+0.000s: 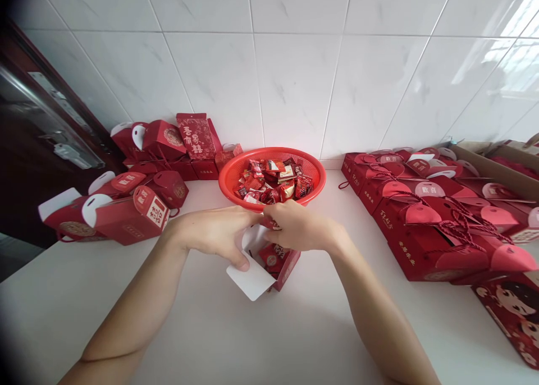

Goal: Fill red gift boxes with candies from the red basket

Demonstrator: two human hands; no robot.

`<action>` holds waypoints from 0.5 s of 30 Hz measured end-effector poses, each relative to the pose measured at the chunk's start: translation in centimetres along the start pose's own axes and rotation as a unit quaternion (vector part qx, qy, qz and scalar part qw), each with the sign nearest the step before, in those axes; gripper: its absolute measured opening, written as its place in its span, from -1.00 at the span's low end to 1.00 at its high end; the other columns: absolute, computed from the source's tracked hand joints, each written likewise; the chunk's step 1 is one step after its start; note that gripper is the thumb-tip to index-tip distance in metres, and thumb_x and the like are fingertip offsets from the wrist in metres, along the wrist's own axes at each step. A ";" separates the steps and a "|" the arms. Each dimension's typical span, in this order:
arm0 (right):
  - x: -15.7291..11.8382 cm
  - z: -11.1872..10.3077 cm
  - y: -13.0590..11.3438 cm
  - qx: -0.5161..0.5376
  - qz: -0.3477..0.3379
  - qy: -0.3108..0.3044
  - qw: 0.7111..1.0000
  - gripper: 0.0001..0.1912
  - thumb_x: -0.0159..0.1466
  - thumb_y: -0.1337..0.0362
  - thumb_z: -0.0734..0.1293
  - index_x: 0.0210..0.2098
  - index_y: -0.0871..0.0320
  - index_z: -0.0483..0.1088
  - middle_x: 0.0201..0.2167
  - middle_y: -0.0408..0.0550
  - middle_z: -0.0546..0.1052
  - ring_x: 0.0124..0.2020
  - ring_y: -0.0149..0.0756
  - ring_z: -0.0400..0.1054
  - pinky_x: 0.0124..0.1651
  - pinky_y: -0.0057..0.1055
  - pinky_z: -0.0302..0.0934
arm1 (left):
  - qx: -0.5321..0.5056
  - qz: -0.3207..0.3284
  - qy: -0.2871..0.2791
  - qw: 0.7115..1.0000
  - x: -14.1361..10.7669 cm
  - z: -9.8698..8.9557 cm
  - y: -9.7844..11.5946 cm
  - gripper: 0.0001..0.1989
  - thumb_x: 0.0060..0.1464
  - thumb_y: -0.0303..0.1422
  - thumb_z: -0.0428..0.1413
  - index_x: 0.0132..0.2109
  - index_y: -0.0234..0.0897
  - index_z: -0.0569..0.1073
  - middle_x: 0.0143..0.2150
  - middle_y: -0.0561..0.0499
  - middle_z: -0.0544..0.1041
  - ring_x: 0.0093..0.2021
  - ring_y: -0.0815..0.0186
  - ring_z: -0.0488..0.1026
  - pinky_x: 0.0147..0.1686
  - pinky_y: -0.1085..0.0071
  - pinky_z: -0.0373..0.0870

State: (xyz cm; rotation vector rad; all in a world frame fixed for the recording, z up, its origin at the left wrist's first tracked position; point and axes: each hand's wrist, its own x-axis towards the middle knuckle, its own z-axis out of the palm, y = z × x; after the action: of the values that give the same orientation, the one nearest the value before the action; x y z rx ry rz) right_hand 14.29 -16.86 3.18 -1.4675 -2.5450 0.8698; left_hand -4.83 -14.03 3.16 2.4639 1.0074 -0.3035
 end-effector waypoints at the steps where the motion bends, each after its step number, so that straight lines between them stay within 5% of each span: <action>1: 0.0 0.0 0.1 0.045 0.012 0.006 0.999 -0.92 0.29 0.31 0.28 -0.21 0.15 0.34 -0.42 -0.08 0.53 -0.45 -0.29 0.42 -0.45 -0.44 0.20 | -0.011 0.006 -0.003 1.000 0.0 0.0 0.0 -0.48 -0.20 -0.21 0.32 -0.04 -0.19 0.44 -0.16 0.04 0.55 -0.20 0.18 0.49 -0.34 0.41 0.31; 5: 0.4 0.1 0.7 0.233 0.032 -0.023 0.972 -0.74 0.34 0.23 0.25 0.00 0.10 0.18 -0.58 -0.23 0.48 -0.56 -0.27 0.44 -0.50 -0.43 0.28 | -0.043 0.035 -0.012 0.998 0.0 0.0 -0.3 -0.56 -0.18 -0.24 0.30 -0.10 -0.19 0.45 -0.18 0.08 0.54 -0.21 0.23 0.48 -0.37 0.43 0.30; 8: 0.8 0.2 1.3 0.291 0.032 -0.053 0.955 -0.77 0.33 0.31 0.23 -0.03 0.09 0.18 -0.57 -0.25 0.46 -0.55 -0.29 0.46 -0.49 -0.44 0.31 | -0.031 0.017 -0.016 0.999 -0.1 -0.2 -0.4 -0.55 -0.18 -0.20 0.30 -0.11 -0.20 0.43 -0.27 0.08 0.51 -0.25 0.23 0.47 -0.43 0.43 0.26; 15: 0.5 -0.6 1.8 0.120 -0.034 -0.074 0.989 -0.87 0.20 0.28 0.38 -0.40 0.16 0.33 -0.47 -0.17 0.44 -0.49 -0.39 0.35 -0.51 -0.52 0.20 | 0.006 -0.005 0.000 1.000 -0.7 -0.1 0.3 -0.53 -0.17 -0.20 0.28 -0.08 -0.20 0.38 -0.29 0.07 0.49 -0.29 0.22 0.45 -0.47 0.40 0.22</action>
State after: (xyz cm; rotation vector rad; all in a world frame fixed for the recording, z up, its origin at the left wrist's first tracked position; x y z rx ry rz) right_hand 15.60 -15.53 2.68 -1.2838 -2.4631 1.2673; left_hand -5.11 -14.56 3.58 2.4706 1.0205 -0.3143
